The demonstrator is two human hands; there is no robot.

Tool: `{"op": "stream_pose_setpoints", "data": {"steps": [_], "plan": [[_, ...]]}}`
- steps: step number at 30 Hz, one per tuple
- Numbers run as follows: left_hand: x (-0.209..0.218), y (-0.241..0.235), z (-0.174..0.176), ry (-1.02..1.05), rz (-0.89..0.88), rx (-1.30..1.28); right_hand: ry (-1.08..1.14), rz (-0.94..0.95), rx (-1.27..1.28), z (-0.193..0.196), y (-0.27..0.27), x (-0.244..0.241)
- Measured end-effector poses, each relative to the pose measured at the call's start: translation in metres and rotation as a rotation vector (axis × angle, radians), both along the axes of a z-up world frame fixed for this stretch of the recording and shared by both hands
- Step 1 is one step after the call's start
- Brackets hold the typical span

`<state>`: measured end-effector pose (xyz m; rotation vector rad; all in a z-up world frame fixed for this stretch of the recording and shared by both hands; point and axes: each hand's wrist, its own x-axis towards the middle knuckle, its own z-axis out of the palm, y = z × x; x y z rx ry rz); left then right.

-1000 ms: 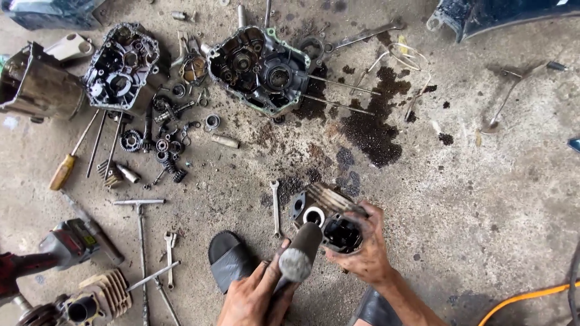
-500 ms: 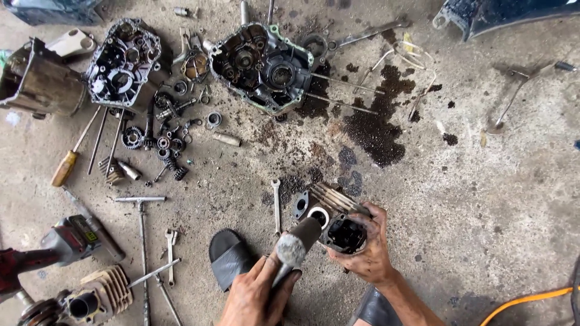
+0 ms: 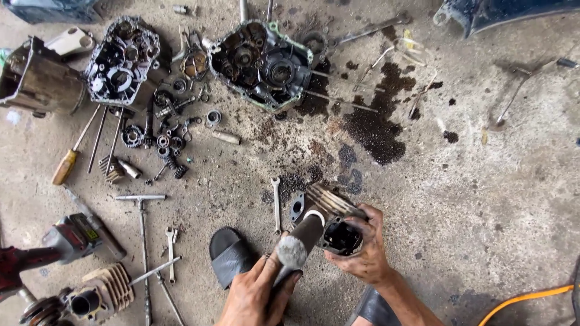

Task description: Grinding a metal pin on a bench grinder and using a hammer and punch to work on a motorcycle engine cylinder head.

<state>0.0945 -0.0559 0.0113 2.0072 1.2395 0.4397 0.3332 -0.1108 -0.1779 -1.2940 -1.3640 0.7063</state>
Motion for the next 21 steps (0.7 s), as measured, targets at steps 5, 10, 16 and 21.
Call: {"op": "stream_pose_setpoints", "data": {"steps": [5,10,16,21], "plan": [[-0.053,-0.048,-0.050,0.175,-0.092,0.253,-0.032,-0.009,0.009,-0.009,-0.005,-0.002],[-0.008,0.001,-0.015,0.146,-0.159,0.008,0.143,0.017,0.093,0.015,0.003,-0.003],[-0.020,-0.010,-0.004,0.065,-0.165,0.115,0.072,-0.007,-0.052,-0.004,-0.005,-0.001],[-0.071,-0.065,-0.086,0.268,-0.196,0.064,0.079,-0.011,-0.033,0.004,-0.004,-0.001]]}}
